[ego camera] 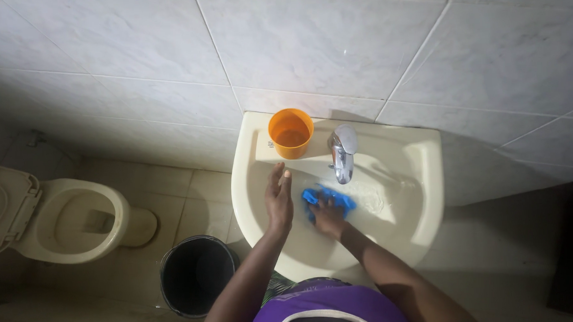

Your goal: Cleaning the bathroom sink and surrounding area with a sponge and water.

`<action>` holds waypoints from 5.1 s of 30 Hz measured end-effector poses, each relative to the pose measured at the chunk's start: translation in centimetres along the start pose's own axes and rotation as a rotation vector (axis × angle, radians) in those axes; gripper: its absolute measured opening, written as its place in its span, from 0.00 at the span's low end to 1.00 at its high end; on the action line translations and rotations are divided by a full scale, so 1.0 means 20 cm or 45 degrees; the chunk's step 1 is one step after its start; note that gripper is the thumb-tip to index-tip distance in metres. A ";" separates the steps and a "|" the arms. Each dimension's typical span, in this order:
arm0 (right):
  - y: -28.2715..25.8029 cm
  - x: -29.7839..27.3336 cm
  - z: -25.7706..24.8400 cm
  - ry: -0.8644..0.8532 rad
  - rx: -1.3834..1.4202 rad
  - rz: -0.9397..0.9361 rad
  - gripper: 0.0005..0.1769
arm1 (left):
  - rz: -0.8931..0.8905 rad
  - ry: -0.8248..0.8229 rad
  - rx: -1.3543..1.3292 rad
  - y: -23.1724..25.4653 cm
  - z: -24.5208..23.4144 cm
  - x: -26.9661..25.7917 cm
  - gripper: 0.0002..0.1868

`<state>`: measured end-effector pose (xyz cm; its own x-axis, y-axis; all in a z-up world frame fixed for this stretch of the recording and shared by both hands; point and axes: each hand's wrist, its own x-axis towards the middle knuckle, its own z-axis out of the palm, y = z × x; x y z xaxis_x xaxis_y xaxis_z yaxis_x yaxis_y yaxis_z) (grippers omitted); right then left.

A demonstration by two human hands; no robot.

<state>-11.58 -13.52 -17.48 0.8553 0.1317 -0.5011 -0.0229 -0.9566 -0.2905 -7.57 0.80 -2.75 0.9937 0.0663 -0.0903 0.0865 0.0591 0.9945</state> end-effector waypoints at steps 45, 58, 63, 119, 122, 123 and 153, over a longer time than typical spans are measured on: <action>-0.01 -0.04 -0.24 0.332 0.037 0.095 0.50 | -0.214 -0.182 0.076 -0.02 0.16 0.03 0.28; 0.21 0.08 0.16 0.290 0.484 -0.281 0.21 | -0.084 -0.205 0.403 -0.07 0.23 0.05 0.28; -0.03 -0.48 -0.63 0.526 0.754 -0.017 0.19 | -0.103 -0.248 0.468 -0.05 0.23 0.05 0.28; 0.09 -0.21 -0.66 1.218 0.612 0.015 0.27 | 0.041 -0.605 0.204 -0.09 0.46 0.12 0.39; 0.21 -0.10 -0.77 1.030 0.950 0.066 0.24 | -0.141 -0.597 0.265 0.08 0.47 0.08 0.41; 0.25 -0.08 -0.82 0.874 1.260 0.057 0.20 | -0.276 -0.586 0.309 0.16 0.48 0.06 0.42; 0.21 -0.07 -0.28 0.658 0.939 0.221 0.35 | 0.574 -0.947 1.298 -0.06 0.46 0.14 0.55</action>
<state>-10.03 -19.09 -13.40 0.9301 -0.3008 -0.2110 -0.3455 -0.5204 -0.7809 -4.16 -8.18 -3.62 0.7238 -0.6897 -0.0201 -0.5660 -0.6100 0.5546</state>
